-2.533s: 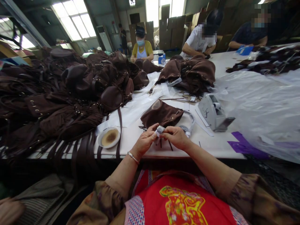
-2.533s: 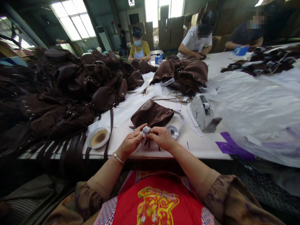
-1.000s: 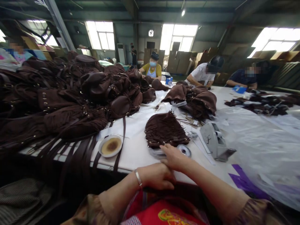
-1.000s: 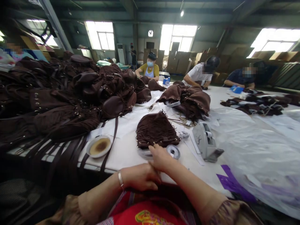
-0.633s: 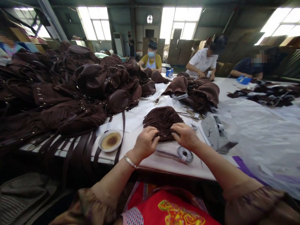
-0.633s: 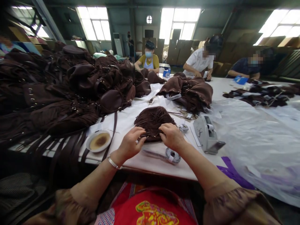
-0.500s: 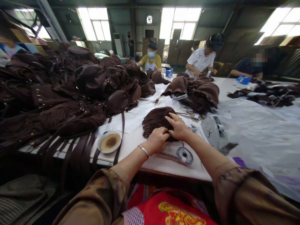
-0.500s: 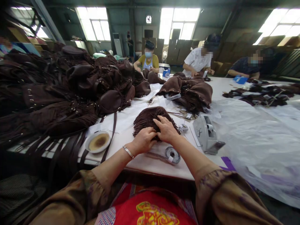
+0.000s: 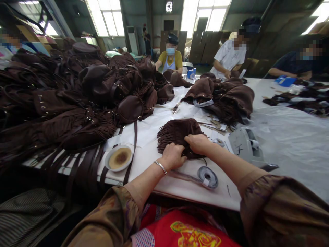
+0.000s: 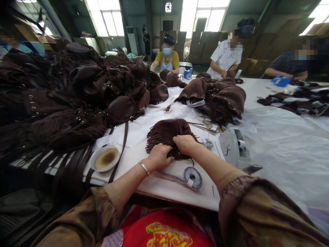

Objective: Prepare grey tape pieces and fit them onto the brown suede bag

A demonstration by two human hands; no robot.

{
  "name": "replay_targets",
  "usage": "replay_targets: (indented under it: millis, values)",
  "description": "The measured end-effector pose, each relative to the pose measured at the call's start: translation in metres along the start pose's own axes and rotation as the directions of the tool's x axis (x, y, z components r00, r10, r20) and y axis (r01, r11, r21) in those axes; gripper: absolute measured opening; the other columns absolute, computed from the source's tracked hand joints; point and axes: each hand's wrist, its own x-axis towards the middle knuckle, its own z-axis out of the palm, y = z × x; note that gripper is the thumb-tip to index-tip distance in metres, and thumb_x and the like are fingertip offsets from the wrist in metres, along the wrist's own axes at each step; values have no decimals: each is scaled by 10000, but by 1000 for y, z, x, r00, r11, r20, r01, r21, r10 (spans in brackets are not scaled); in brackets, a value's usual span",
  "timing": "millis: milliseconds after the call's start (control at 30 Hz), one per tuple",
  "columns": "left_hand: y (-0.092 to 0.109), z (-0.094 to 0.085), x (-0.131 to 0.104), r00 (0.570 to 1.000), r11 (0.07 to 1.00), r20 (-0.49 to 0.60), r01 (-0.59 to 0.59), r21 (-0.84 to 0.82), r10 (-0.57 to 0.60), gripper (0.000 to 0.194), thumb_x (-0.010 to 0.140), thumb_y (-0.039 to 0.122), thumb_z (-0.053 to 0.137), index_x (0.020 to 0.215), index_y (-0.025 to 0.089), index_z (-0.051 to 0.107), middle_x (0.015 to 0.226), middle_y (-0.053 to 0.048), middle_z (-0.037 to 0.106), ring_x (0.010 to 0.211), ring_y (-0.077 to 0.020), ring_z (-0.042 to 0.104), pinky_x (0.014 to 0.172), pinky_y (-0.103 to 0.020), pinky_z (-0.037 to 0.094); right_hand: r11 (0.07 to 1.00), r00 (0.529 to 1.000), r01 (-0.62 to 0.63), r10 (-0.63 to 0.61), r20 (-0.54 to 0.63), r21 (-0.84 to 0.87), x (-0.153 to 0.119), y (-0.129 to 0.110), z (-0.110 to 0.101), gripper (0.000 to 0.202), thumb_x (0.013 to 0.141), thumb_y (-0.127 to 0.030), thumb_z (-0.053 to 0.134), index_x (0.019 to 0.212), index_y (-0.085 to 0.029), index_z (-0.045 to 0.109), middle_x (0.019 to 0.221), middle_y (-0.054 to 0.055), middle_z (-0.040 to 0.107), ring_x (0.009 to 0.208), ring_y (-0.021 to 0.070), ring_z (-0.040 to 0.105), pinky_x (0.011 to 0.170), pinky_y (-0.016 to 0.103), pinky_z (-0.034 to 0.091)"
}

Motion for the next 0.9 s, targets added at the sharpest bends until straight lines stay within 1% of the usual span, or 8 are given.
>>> replay_targets:
  millis: [167, 200, 300, 367, 500, 633, 733, 900]
  values:
    - [-10, -2, 2, 999, 994, 37, 35, -99, -32, 186, 779, 378, 704, 880, 230, 754, 873, -87, 731, 906, -277, 650, 867, -381, 488, 950, 961, -92, 163, -221, 299, -5, 43, -9, 232, 742, -196, 573, 902, -237, 736, 949, 54, 741, 923, 233, 664, 870, 335, 494]
    - [-13, -3, 1, 999, 992, 38, 29, -119, -25, 160, 784, 359, 701, 862, 229, 755, 875, -79, 731, 897, -264, 652, 865, -367, 489, 896, 901, -173, 312, -303, 409, -8, 61, -11, 274, 756, -209, 537, 945, -220, 735, 959, 57, 739, 923, 227, 663, 873, 331, 497]
    - [-20, -7, -3, 999, 993, 10, 38, -110, -37, 119, 812, 292, 666, 843, 206, 742, 878, -76, 718, 887, -236, 649, 864, -336, 494, 619, 538, -494, 769, -344, 611, -28, 112, -11, 409, 747, -200, 503, 1096, -101, 692, 1017, 158, 719, 946, 282, 655, 867, 398, 509]
    - [-20, -11, -6, 993, 994, -66, 97, -47, -100, 118, 818, 241, 639, 862, 178, 728, 897, -99, 693, 908, -242, 639, 872, -345, 500, 595, 437, -553, 803, -406, 583, -46, 127, -8, 489, 718, -188, 544, 1171, -38, 651, 1123, 236, 675, 1083, 346, 605, 932, 457, 479]
    - [-6, -12, -5, 976, 998, -208, 62, -1, -60, 149, 828, 218, 617, 936, 149, 693, 1059, -139, 638, 1041, -264, 591, 956, -379, 482, 904, 632, -183, 409, -659, 386, -75, 90, -4, 501, 797, -214, 546, 1286, -114, 588, 1328, 194, 575, 1264, 311, 498, 1041, 440, 420]
    - [16, 1, 11, 991, 990, -106, -96, -103, 85, 418, 792, 247, 687, 1195, 156, 627, 1156, -127, 656, 1076, -259, 596, 998, -364, 465, 949, 914, 198, -88, -396, 246, -77, 32, 1, 746, 772, -306, 669, 1472, -226, 424, 1380, 121, 565, 1253, 291, 516, 1055, 441, 393]
    - [18, 8, 20, 999, 997, -30, -27, -76, 25, 365, 795, 213, 672, 1159, 185, 664, 1058, -115, 707, 1015, -270, 626, 956, -378, 477, 976, 972, 108, -63, -226, 191, -73, 21, 11, 873, 714, -296, 724, 1509, -215, 373, 1299, 137, 623, 1174, 315, 561, 1008, 459, 393]
    - [-16, -3, 4, 996, 997, -27, -82, 11, 82, 235, 890, 212, 546, 1001, 217, 753, 999, -90, 726, 981, -232, 633, 947, -344, 461, 991, 967, 33, 1, -255, 128, -86, 48, 22, 553, 795, -286, 662, 1340, -229, 588, 1144, 91, 704, 1090, 280, 588, 955, 401, 400]
